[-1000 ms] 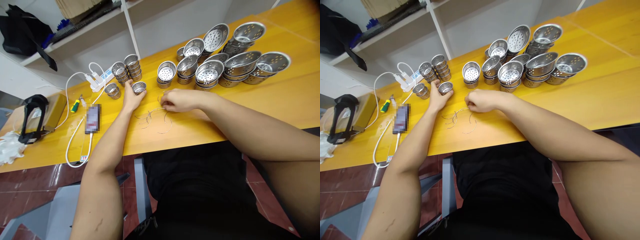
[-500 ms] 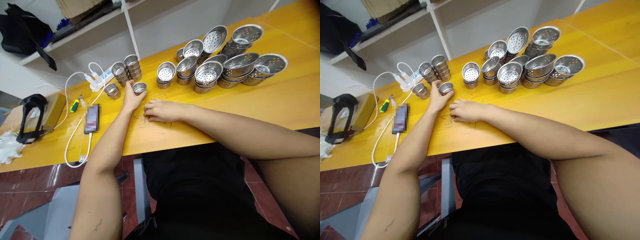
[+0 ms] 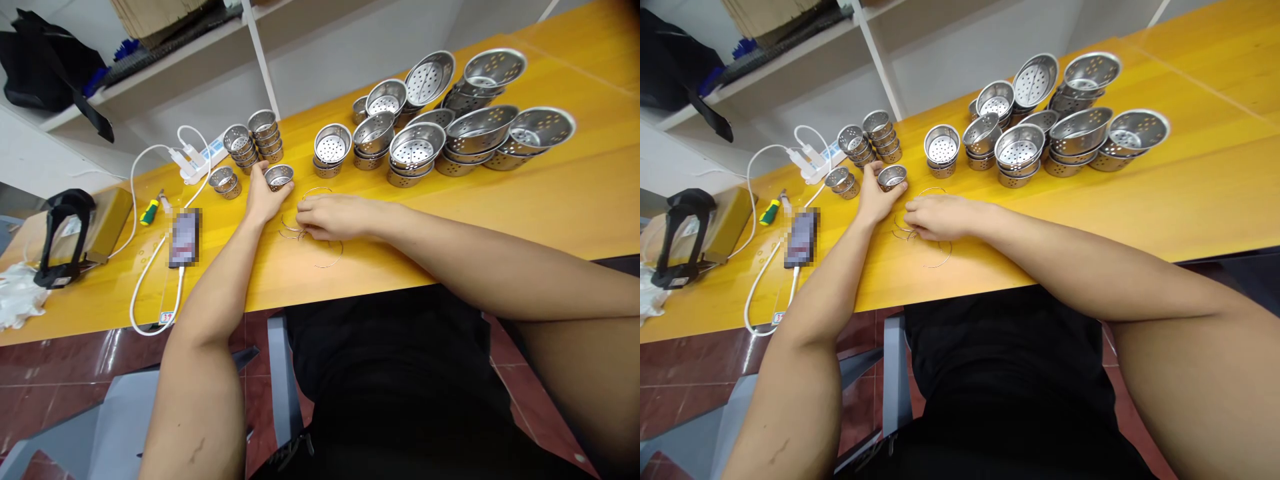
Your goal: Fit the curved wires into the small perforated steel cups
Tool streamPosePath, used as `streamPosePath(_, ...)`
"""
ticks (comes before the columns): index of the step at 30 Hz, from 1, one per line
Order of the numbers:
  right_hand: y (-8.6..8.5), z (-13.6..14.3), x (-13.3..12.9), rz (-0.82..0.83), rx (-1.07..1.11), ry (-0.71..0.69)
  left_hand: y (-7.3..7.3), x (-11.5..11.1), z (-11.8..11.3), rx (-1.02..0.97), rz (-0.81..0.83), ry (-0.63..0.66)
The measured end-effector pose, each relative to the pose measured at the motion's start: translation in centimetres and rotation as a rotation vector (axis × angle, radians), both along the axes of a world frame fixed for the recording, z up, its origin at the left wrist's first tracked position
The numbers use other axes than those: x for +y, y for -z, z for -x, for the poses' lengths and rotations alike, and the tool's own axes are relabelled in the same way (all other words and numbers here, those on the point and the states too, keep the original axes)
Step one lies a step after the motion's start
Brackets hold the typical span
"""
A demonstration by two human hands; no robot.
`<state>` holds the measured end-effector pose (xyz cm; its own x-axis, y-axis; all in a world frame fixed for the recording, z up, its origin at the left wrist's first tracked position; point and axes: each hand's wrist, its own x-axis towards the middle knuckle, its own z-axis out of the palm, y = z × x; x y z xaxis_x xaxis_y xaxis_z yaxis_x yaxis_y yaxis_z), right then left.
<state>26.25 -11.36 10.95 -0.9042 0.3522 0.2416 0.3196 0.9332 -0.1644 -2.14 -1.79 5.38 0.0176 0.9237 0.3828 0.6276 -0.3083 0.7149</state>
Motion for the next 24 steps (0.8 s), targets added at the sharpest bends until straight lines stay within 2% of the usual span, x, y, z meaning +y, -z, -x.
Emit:
streamPosePath(6, -1.1, -1.7, 0.8, 0.111, 0.121, 0.027, 0.3, 0.3, 0.1, 0.003, 0.001, -0.003)
streamPosePath(14, -1.1, -2.2, 1.6, 0.196, 0.295, 0.013, 0.5, 0.5, 0.4, 0.013, -0.008, 0.016)
streamPosePath(20, -1.2, -2.2, 1.4, 0.346, 0.480, 0.137, 0.4, 0.3, 0.4, 0.002, -0.010, 0.043)
streamPosePath(24, -0.5, -2.2, 2.0, 0.344, 0.617, 0.221, 0.4, 0.4, 0.5, 0.006, -0.012, 0.041)
